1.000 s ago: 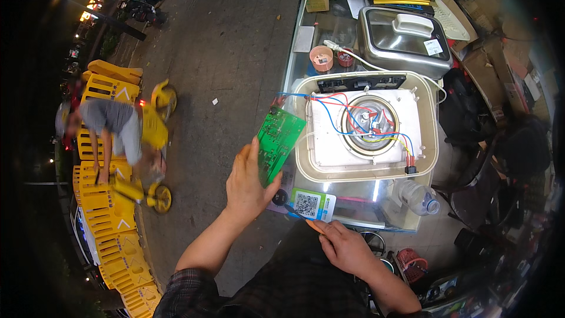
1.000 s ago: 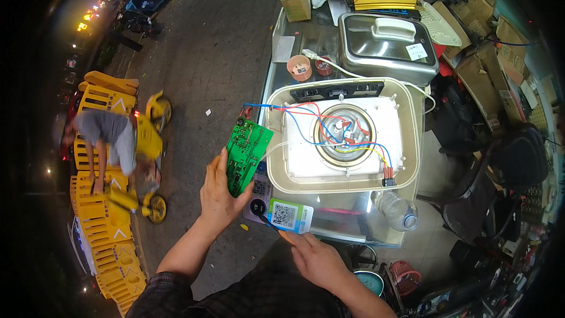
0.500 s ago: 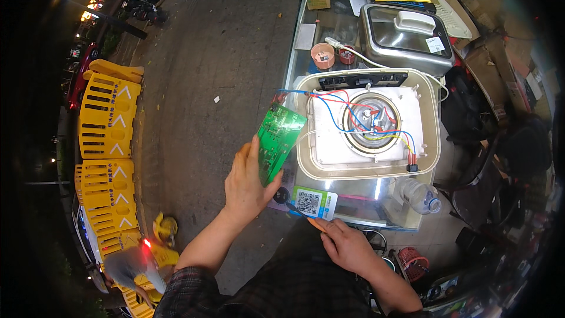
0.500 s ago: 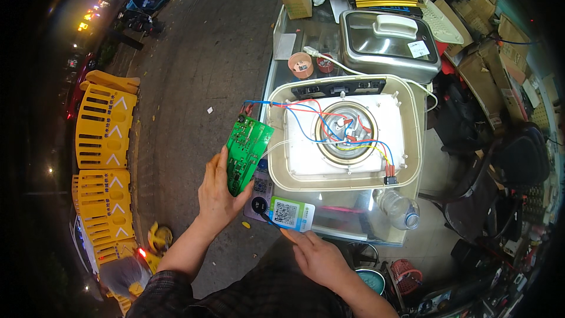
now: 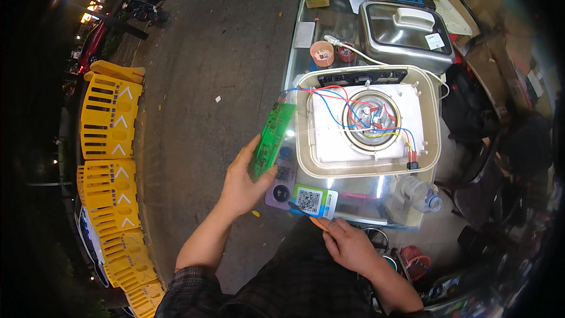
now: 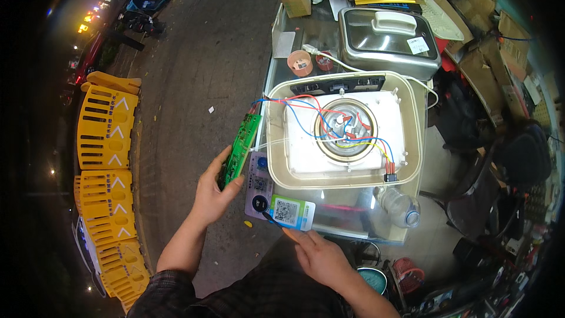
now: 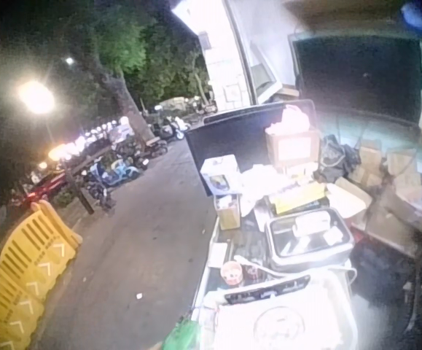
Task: The person works at a cluttered outdoor stall, using a screwdriver to probe and adjust components on a green circuit board. They repeatedly flip the board, touch wires, and inspect both sides while handling the board and a small plastic bottle.
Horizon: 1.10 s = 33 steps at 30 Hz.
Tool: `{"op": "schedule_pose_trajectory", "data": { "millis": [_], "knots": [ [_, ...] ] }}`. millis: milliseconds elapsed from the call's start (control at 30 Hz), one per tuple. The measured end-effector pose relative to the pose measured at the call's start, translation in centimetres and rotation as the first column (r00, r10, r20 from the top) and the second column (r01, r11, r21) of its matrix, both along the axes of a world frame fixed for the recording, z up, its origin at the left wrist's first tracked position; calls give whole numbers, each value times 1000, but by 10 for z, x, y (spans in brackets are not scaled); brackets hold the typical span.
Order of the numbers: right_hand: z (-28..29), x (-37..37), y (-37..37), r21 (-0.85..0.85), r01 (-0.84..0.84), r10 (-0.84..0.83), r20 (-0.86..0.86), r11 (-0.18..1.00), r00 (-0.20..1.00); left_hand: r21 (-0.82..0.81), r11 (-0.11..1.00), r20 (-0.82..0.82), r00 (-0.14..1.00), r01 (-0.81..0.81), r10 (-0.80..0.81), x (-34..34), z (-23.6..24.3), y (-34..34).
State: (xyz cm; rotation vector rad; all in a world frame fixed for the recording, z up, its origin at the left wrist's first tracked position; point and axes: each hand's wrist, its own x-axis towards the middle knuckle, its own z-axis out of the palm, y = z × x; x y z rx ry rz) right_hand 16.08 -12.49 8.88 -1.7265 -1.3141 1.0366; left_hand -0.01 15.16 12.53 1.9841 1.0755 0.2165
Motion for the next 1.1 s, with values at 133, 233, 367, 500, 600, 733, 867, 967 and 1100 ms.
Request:
{"op": "schedule_pose_trajectory", "data": {
  "millis": [133,233,367,500,600,733,867,967,1100],
  "knots": [
    [-1,1,-3,-4,6,-6,-8,1000,1000,-465,885,172,978,-22,115,-2,11,19],
    [-1,2,-5,-19,6,-7,-19,1000,1000,-563,827,169,979,-2,117,1,14,29],
    [-4,2,-9,-10,37,-37,-10,999,999,-606,795,185,971,-8,150,7,9,26],
    [-13,3,-9,30,41,-41,-13,999,999,-606,795,210,962,-13,175,11,2,24],
    [-22,3,-5,-21,16,-16,10,1000,1000,-601,799,245,955,13,169,11,0,21],
    [-30,-2,11,20,-30,27,138,999,990,-496,868,200,969,-26,144,13,-1,15],
    [-38,-17,44,90,2,-17,161,996,987,-465,885,187,976,-16,116,13,0,19],
    [-46,-30,70,42,16,-24,193,999,981,-493,870,196,975,7,103,13,2,25],
    [-52,-44,93,-60,29,-14,236,998,972,-509,860,203,974,22,96,12,2,28]
  ]
}}
